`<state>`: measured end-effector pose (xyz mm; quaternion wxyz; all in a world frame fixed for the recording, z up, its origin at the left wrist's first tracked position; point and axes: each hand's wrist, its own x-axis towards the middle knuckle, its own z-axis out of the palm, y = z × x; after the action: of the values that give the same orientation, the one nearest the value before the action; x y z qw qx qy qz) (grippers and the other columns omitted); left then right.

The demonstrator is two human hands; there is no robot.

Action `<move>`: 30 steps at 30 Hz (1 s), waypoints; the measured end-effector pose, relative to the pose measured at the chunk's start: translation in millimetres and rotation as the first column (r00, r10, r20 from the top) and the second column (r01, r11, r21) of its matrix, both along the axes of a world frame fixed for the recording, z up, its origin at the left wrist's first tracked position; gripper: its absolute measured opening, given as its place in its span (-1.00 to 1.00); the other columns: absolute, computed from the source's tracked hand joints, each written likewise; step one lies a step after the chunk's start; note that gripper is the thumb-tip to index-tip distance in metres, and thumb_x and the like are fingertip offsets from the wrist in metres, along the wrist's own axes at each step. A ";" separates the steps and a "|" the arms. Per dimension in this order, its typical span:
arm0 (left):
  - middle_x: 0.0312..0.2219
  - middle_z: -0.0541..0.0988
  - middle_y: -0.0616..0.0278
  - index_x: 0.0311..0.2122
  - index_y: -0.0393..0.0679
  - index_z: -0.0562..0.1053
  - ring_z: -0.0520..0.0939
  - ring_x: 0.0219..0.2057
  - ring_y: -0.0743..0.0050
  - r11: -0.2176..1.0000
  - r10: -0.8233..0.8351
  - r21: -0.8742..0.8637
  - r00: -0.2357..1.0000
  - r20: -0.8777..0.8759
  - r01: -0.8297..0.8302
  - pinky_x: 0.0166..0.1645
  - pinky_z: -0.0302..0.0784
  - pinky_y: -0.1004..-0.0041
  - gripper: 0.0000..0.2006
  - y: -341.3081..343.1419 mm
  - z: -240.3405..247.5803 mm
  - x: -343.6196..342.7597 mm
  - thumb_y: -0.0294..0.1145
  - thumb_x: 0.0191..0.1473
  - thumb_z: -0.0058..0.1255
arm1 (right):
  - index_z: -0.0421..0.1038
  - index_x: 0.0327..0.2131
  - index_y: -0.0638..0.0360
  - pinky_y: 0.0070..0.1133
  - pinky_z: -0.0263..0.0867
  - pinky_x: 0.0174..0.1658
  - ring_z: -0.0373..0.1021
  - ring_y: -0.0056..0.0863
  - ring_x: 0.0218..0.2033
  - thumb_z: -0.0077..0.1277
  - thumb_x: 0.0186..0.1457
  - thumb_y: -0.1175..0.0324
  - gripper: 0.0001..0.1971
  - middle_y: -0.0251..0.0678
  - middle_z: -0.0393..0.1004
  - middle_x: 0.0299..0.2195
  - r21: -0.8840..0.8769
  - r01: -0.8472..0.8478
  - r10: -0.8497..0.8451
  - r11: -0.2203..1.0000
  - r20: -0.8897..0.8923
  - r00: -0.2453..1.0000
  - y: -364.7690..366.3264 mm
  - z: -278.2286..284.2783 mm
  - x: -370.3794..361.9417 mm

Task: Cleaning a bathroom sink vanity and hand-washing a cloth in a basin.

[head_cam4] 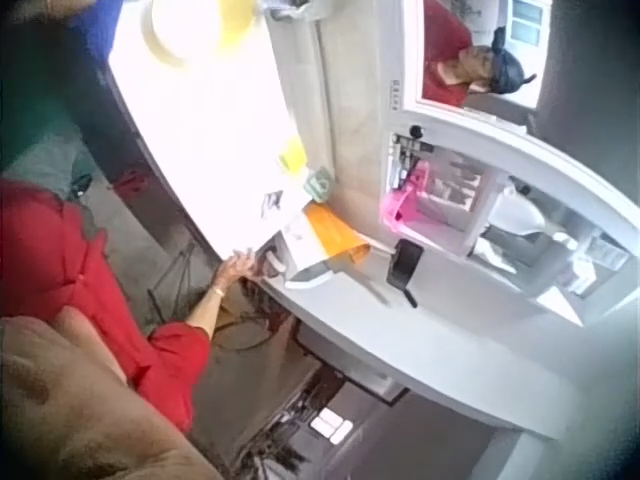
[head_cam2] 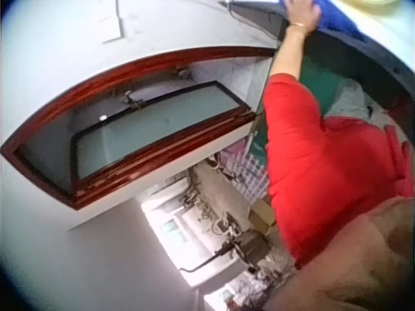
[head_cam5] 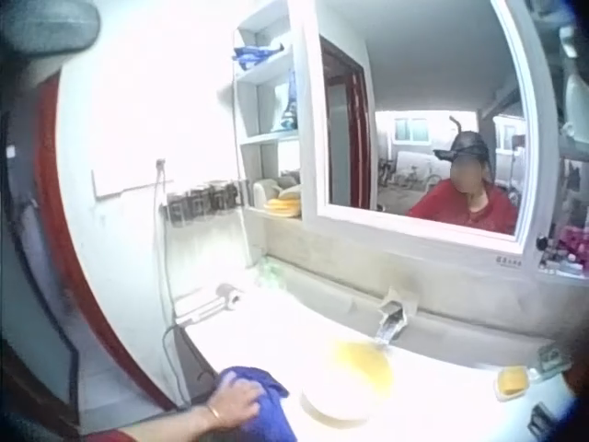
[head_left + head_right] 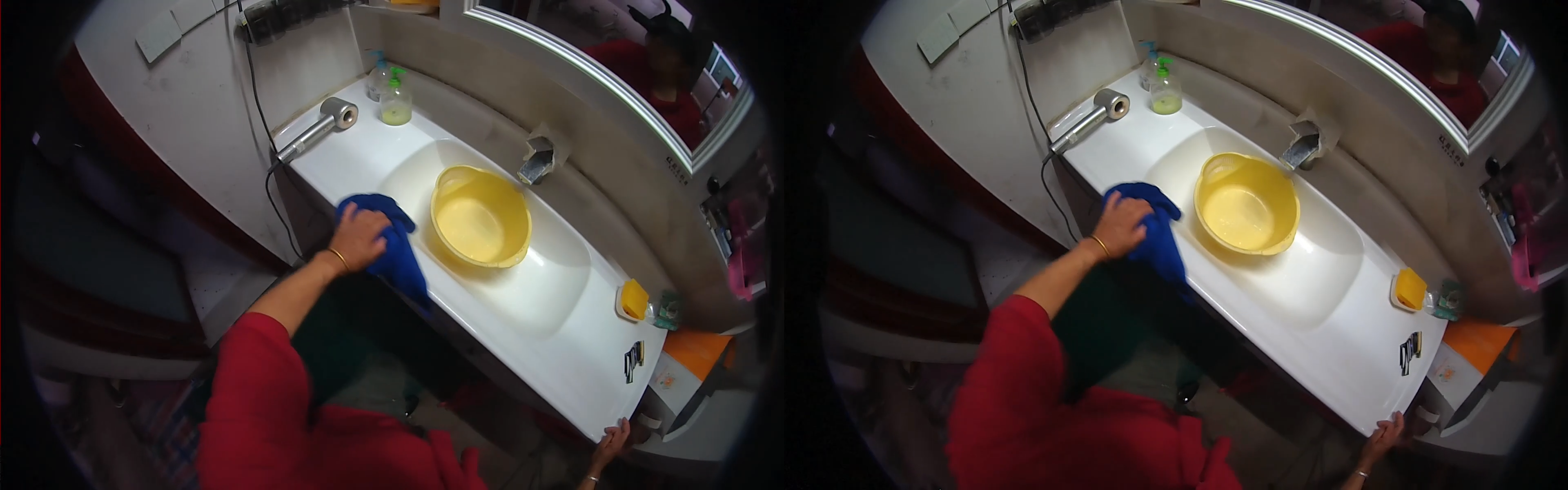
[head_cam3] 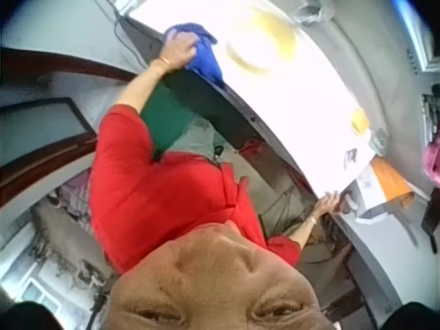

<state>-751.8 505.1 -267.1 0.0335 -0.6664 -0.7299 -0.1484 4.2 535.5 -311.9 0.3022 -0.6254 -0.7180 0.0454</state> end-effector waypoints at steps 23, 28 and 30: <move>0.02 0.21 -0.13 0.00 -0.35 0.23 0.18 0.05 -0.09 0.940 -0.003 -0.335 0.988 0.152 0.055 0.09 -0.06 -0.16 -0.23 44.1 23.8 -187.6 0.19 -0.13 -0.12 | -0.01 0.06 0.39 -0.41 0.02 0.11 0.07 -0.10 0.07 0.27 -0.37 0.04 -0.03 0.07 0.08 0.03 0.030 -0.608 0.586 0.794 -0.304 0.751 254.6 88.5 -862.8; 0.13 0.00 -0.22 0.12 -0.37 0.03 -0.01 0.15 -0.28 0.921 -0.021 -0.378 0.980 0.196 0.096 0.11 -0.24 -0.26 -0.06 80.7 20.7 -192.4 0.24 -0.18 -0.09 | 0.05 0.01 0.40 -0.43 0.08 0.06 0.17 -0.16 0.00 0.27 -0.37 0.11 -0.11 0.03 0.20 -0.03 0.077 -0.632 0.584 0.771 -0.479 0.655 289.7 67.4 -900.7; 0.13 -0.02 -0.22 0.13 -0.36 0.01 -0.04 0.15 -0.28 0.921 -0.035 -0.375 0.980 0.197 0.108 0.11 -0.28 -0.27 -0.07 101.1 18.1 -194.4 0.21 -0.19 -0.07 | 0.08 -0.01 0.42 -0.40 0.14 0.00 0.24 -0.14 -0.07 0.25 -0.35 0.14 -0.15 0.03 0.28 -0.12 0.084 -0.537 0.519 0.839 -0.417 0.746 301.8 72.7 -888.1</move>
<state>-946.2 606.2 -249.0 -0.1716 -0.6695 -0.7197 -0.0656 -883.9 837.4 -239.2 0.4122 -0.3778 -0.7809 0.2786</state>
